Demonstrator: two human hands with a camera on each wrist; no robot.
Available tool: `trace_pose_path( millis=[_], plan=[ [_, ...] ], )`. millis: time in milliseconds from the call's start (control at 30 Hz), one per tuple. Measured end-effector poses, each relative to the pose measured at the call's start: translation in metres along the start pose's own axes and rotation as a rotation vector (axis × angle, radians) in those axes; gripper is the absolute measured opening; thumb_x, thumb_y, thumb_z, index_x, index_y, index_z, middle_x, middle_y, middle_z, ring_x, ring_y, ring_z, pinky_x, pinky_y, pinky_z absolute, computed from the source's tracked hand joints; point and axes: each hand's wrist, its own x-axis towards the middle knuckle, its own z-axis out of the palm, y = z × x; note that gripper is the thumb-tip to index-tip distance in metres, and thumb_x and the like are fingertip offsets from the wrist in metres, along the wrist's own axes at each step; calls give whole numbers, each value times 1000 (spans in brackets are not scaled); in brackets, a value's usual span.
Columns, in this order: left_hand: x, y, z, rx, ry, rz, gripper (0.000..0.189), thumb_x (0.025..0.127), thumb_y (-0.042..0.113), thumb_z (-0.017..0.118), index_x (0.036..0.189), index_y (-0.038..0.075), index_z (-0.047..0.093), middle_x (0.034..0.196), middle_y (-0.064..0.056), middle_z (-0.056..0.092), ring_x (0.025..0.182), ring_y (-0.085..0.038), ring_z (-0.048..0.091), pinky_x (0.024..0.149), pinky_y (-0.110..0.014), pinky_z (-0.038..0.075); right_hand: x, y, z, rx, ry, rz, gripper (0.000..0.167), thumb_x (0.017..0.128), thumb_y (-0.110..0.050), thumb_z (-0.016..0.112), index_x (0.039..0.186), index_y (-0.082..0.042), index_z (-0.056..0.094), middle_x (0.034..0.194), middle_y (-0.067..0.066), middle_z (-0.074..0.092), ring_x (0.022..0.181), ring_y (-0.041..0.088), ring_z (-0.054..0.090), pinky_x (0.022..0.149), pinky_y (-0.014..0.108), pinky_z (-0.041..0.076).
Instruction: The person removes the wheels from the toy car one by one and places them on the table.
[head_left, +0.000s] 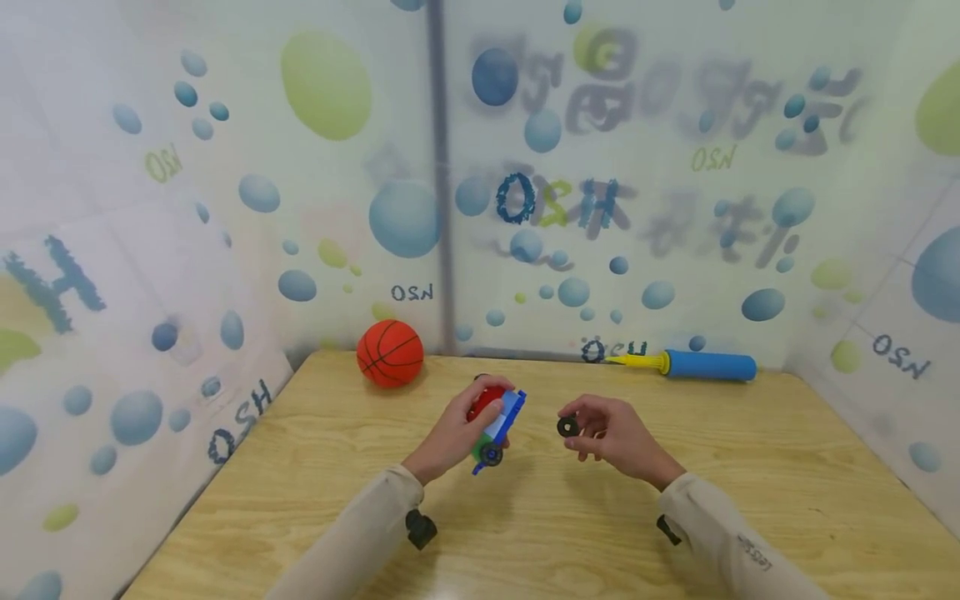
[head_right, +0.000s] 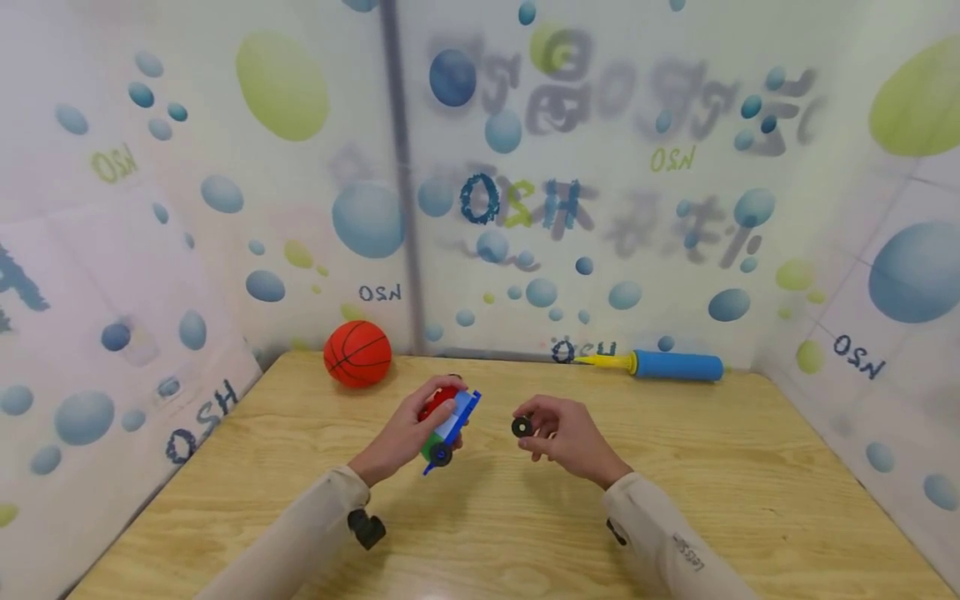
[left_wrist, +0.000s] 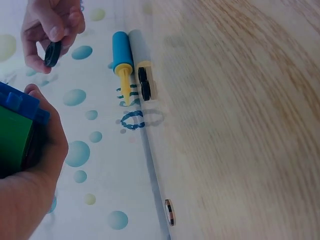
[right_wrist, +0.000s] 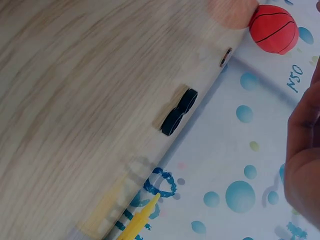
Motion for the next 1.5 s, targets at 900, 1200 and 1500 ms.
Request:
trace_pose_path(
  millis=[900, 1200, 1500],
  plan=[
    [-2, 3, -3, -34, -90, -39, 34, 107, 27, 48, 141, 24, 47, 140, -22, 46, 89, -21, 71, 80, -35, 60, -7, 37, -39, -294, 131, 125, 29, 86, -11, 78, 114, -6, 72, 82, 7, 55, 63, 8, 42, 58, 24, 38],
    [0, 2, -2, -29, -105, -32, 33, 107, 26, 48, 140, 24, 47, 137, -21, 48, 88, -21, 71, 80, -35, 60, -2, 41, -40, -286, 121, 159, 23, 89, -8, 74, 110, -7, 68, 77, 4, 63, 61, 11, 52, 57, 24, 47],
    [0, 2, -3, -27, -109, -25, 35, 107, 25, 48, 142, 22, 46, 138, -21, 48, 88, -22, 71, 79, -35, 61, 4, 48, -45, -424, 49, 171, 24, 88, -8, 75, 110, -4, 68, 78, 3, 67, 62, 12, 52, 57, 25, 43]
  ],
)
